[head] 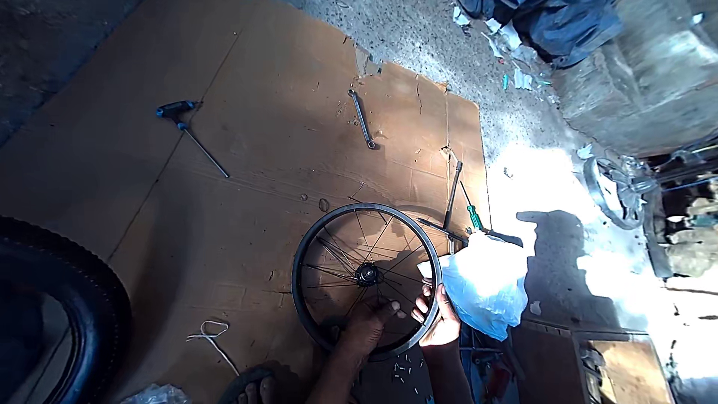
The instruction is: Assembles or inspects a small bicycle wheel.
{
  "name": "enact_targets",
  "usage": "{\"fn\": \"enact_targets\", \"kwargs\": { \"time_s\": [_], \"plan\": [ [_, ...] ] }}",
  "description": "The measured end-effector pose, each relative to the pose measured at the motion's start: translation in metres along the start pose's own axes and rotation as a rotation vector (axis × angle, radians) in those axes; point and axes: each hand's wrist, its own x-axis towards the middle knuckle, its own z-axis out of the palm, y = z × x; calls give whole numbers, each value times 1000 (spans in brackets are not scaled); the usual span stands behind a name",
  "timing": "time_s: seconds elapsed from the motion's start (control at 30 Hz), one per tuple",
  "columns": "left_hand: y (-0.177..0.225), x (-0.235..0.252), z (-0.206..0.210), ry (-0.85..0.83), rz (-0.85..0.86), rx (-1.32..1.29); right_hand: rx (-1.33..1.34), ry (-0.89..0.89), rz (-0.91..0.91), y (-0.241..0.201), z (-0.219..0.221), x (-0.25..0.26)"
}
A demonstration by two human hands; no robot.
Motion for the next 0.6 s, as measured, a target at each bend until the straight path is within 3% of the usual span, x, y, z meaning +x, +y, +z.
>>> {"fn": "enact_targets", "kwargs": {
  "time_s": [0.6],
  "plan": [
    [-1,0,-5,22,22,134,-10,-38,-59,8,-14,0]
  ]
}}
